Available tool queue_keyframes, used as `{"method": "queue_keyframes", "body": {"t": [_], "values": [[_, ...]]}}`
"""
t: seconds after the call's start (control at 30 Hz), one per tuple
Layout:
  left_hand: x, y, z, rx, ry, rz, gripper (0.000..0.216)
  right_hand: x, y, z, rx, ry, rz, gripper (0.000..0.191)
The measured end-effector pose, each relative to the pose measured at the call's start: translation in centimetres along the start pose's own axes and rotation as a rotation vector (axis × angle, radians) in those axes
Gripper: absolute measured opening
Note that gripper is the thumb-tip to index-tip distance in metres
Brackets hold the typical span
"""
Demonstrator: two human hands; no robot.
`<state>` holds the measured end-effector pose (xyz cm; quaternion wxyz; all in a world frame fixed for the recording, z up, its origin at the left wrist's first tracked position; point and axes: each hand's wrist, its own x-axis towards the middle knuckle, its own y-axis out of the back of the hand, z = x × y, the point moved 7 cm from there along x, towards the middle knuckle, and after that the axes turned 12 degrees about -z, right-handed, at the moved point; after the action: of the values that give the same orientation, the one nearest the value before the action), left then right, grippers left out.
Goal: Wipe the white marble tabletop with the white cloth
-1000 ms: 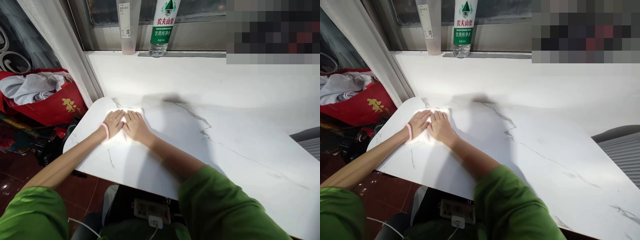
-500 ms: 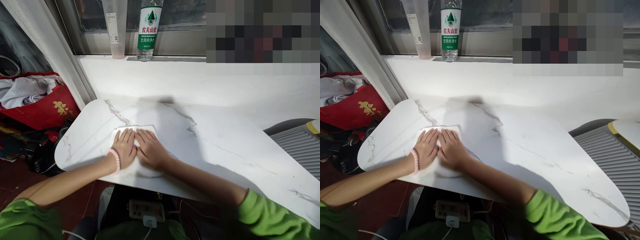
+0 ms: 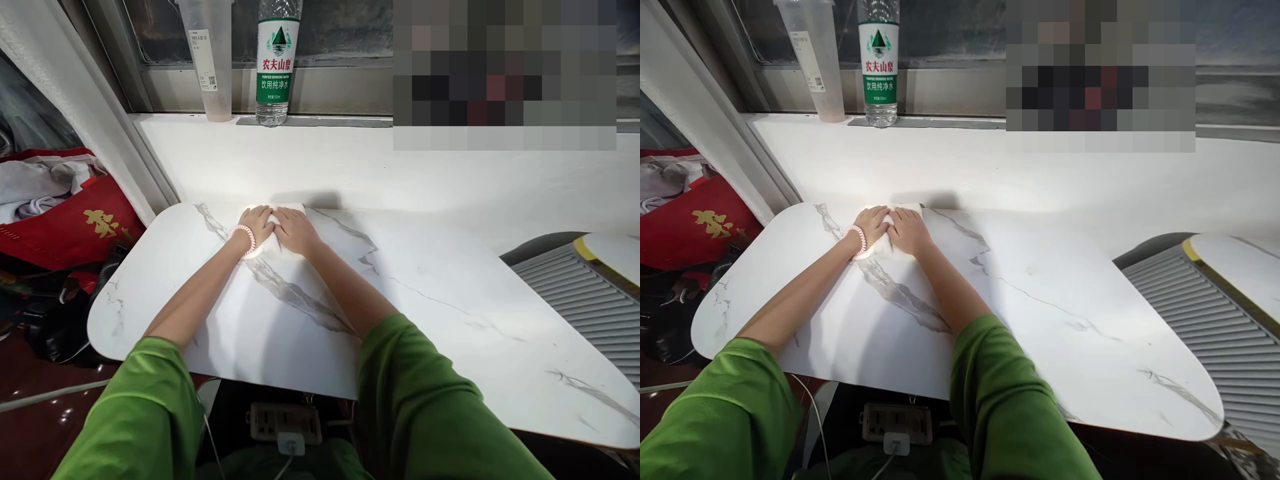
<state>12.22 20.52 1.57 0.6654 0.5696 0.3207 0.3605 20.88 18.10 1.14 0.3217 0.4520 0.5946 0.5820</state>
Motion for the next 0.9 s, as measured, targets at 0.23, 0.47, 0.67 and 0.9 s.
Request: {"method": "queue_keyframes", "body": {"t": [0.23,0.47,0.67,0.9], "values": [[-7.3,-1.0,5.3,-0.02,-0.036,-0.023,0.053,-8.8,1.3,-2.9,0.007,0.04,0.035,0.051],[-17.1,-2.5,13.3,-0.014,-0.266,-0.056,0.058,-21.8,2.4,-7.1,-0.012,0.028,0.03,0.057],[-15.8,-2.8,14.4,-0.048,-0.292,-0.08,0.06,-21.7,2.4,-5.7,-0.053,0.011,-0.005,0.058],[-3.5,-2.1,10.7,0.019,-0.194,-0.077,0.055,-11.3,2.4,1.8,-0.024,-0.066,-0.062,0.054]]}}
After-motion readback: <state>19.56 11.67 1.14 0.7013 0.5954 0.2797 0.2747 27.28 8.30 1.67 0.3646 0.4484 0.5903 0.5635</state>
